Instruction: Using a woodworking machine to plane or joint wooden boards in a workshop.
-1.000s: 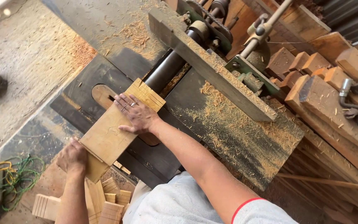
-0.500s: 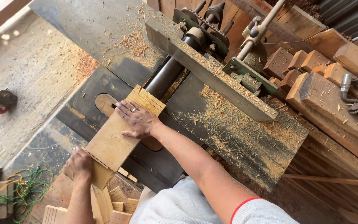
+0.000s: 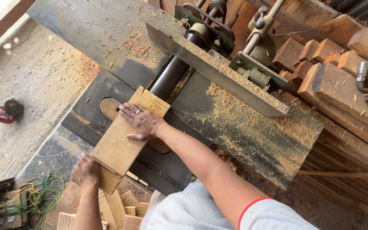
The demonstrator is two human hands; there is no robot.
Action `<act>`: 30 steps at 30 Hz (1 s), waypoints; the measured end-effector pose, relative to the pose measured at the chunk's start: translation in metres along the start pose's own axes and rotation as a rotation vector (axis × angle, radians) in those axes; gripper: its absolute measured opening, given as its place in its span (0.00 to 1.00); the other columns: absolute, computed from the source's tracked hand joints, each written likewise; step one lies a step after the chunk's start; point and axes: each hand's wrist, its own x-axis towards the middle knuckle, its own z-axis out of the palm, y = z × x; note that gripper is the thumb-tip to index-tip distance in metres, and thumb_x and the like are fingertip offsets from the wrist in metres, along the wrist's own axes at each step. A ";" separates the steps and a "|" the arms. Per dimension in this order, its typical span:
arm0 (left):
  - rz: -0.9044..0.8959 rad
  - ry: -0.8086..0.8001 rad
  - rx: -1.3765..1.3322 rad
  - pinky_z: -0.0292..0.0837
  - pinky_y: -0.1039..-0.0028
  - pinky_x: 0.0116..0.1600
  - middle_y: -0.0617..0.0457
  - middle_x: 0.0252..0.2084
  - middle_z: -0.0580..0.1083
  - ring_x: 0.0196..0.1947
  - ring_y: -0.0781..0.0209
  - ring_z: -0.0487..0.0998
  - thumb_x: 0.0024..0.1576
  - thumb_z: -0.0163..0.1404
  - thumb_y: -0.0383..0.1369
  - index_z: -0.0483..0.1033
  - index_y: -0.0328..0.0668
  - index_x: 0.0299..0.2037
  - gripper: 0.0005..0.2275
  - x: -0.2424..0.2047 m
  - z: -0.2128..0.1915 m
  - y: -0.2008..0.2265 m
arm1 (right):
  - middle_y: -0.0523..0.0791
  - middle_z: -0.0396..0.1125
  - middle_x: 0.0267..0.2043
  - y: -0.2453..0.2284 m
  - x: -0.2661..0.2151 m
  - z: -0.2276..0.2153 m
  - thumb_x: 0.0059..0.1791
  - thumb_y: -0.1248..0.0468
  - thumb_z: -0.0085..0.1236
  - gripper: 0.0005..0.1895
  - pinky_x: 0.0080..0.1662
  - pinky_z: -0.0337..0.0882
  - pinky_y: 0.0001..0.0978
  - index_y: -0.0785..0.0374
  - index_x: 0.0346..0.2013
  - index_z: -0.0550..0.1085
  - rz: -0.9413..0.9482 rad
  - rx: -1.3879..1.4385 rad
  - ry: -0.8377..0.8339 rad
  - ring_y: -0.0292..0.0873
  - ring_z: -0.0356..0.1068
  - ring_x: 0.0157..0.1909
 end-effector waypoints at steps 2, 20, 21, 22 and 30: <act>-0.011 -0.014 0.000 0.73 0.52 0.49 0.32 0.33 0.79 0.38 0.35 0.82 0.73 0.25 0.48 0.83 0.34 0.31 0.34 0.002 0.001 -0.002 | 0.49 0.38 0.81 0.000 0.002 0.001 0.53 0.30 0.33 0.50 0.78 0.34 0.42 0.64 0.76 0.45 0.000 0.010 0.009 0.47 0.34 0.82; 0.052 0.067 0.000 0.72 0.50 0.44 0.33 0.30 0.78 0.33 0.36 0.80 0.74 0.27 0.46 0.81 0.32 0.28 0.33 0.007 0.004 -0.005 | 0.49 0.37 0.81 0.001 0.010 0.006 0.53 0.31 0.32 0.51 0.78 0.33 0.42 0.65 0.76 0.43 -0.001 0.043 -0.014 0.49 0.32 0.81; 0.029 0.030 0.007 0.72 0.51 0.45 0.33 0.30 0.78 0.32 0.37 0.81 0.74 0.26 0.47 0.80 0.32 0.27 0.34 0.005 0.000 -0.003 | 0.49 0.38 0.81 0.000 0.010 0.004 0.53 0.30 0.32 0.50 0.78 0.34 0.42 0.65 0.76 0.44 -0.001 0.032 -0.017 0.49 0.32 0.81; 0.007 -0.006 0.014 0.72 0.51 0.45 0.34 0.30 0.79 0.32 0.38 0.81 0.75 0.26 0.47 0.80 0.31 0.25 0.35 0.004 -0.004 0.000 | 0.50 0.38 0.81 -0.001 0.009 0.002 0.53 0.30 0.31 0.50 0.78 0.34 0.43 0.65 0.76 0.44 -0.001 0.020 -0.020 0.49 0.32 0.81; 0.011 0.009 0.003 0.72 0.51 0.45 0.33 0.31 0.79 0.34 0.36 0.81 0.74 0.25 0.47 0.81 0.33 0.29 0.34 0.008 -0.003 0.000 | 0.48 0.39 0.81 0.001 0.013 0.007 0.53 0.30 0.31 0.50 0.77 0.34 0.41 0.64 0.76 0.45 0.001 0.014 0.001 0.47 0.34 0.81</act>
